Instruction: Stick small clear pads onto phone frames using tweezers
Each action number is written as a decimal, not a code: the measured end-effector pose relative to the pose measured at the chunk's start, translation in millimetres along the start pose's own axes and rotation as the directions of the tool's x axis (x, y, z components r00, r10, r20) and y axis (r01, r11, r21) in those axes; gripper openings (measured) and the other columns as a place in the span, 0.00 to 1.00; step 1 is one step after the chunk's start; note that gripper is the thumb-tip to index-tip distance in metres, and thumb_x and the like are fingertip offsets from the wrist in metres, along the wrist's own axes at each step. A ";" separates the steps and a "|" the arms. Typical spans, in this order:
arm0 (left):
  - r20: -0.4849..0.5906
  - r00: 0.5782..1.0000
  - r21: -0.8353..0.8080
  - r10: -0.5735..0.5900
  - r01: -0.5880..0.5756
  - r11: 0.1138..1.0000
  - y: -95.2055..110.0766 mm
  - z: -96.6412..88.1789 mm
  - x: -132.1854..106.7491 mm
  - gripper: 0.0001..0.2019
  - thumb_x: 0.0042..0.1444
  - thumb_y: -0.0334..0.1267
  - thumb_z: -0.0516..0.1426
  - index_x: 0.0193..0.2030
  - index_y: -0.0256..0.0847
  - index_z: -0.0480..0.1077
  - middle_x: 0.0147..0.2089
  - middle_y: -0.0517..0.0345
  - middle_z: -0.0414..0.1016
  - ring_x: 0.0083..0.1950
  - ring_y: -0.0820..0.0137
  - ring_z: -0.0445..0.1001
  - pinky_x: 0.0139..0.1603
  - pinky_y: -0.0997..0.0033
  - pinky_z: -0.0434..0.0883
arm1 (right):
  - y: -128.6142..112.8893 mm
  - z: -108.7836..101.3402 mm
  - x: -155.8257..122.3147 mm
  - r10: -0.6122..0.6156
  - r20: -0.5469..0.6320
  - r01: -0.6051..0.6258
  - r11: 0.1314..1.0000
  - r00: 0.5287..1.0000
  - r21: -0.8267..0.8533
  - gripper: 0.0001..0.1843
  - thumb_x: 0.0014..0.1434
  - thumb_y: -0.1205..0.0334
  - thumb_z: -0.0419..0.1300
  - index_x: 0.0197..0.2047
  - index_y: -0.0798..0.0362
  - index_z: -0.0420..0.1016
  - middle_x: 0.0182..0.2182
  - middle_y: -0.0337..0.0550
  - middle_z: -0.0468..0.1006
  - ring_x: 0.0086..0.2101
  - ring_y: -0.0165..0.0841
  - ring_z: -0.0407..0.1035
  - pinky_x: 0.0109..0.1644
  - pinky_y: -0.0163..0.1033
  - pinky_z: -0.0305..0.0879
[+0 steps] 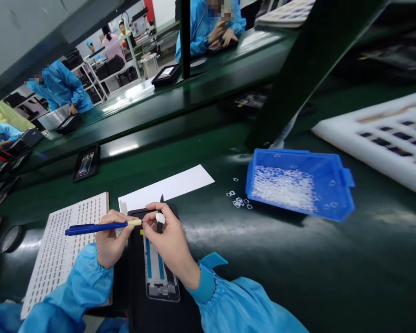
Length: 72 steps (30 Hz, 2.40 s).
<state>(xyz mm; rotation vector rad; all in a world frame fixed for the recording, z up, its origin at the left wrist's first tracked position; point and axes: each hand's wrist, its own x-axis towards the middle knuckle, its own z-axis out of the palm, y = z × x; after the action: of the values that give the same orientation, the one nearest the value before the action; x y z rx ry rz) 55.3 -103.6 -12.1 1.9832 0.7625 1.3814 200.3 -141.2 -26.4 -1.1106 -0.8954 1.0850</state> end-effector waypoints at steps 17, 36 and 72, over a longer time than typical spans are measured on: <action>-0.070 0.906 -0.195 -0.417 0.397 0.897 -11.6 -1.3 -1.6 0.15 0.53 0.45 0.65 0.36 0.39 0.65 0.31 0.59 0.77 0.27 0.73 0.77 0.28 0.76 0.76 | -36.2 -177.1 33.7 -0.466 -0.405 -0.150 0.492 0.786 -0.858 0.12 0.55 0.60 0.53 0.42 0.52 0.70 0.33 0.52 0.74 0.39 0.49 0.70 0.46 0.55 0.63; 0.174 0.936 0.231 -0.305 0.262 0.937 -38.3 6.9 -12.0 0.05 0.59 0.36 0.59 0.39 0.38 0.72 0.37 0.53 0.80 0.35 0.70 0.79 0.33 0.75 0.75 | 24.8 -57.7 20.7 -0.195 0.384 0.426 0.526 0.903 -0.736 0.16 0.52 0.78 0.53 0.39 0.51 0.71 0.31 0.43 0.75 0.35 0.38 0.68 0.48 0.51 0.63; 0.549 0.807 0.441 -0.219 -0.057 0.896 -25.5 8.7 -11.2 0.04 0.64 0.37 0.55 0.40 0.41 0.71 0.35 0.55 0.78 0.36 0.67 0.78 0.36 0.71 0.73 | 37.1 -56.3 9.9 -0.126 0.381 0.350 0.715 0.916 -0.605 0.22 0.51 0.78 0.51 0.45 0.45 0.65 0.29 0.34 0.75 0.35 0.37 0.69 0.62 0.61 0.53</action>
<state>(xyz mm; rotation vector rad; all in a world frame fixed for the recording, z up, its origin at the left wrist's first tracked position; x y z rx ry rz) 57.3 -96.4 -40.4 2.5009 0.8921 0.4786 248.1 -141.7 -75.1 -1.3597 -1.7350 0.7300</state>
